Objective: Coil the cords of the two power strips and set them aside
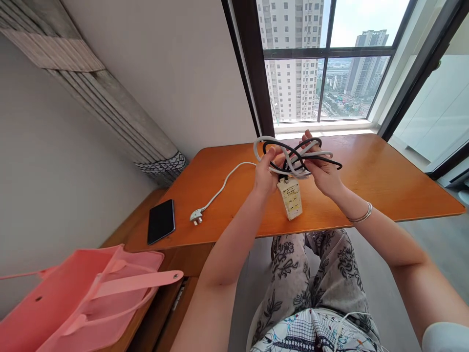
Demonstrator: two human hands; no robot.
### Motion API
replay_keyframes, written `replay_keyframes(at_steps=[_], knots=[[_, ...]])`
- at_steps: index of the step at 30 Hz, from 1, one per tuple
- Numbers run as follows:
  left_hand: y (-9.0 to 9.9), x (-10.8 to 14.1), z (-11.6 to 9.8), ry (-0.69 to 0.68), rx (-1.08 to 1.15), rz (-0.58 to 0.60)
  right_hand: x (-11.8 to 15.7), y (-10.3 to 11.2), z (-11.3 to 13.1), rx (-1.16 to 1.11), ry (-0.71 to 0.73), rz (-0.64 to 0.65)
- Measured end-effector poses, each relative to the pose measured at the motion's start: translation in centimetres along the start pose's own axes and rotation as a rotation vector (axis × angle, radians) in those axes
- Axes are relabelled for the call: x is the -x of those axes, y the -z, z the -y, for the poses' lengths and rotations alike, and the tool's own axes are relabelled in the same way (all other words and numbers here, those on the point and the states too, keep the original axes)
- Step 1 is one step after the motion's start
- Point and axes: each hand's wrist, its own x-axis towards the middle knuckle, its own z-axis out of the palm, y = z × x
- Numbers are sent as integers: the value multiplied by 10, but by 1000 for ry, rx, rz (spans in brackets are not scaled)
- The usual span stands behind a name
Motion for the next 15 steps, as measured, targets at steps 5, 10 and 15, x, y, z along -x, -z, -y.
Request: replay_keyframes(at_steps=[5,10,15], knots=[[7,1,-6,-437,-47,-199,3,6,2,52,59,21],[10,2,-30,-487,-214,-61,4,10,17,-47,77,122],[10,-10,-51,-186,-348,212,-3,12,33,-118,109,195]])
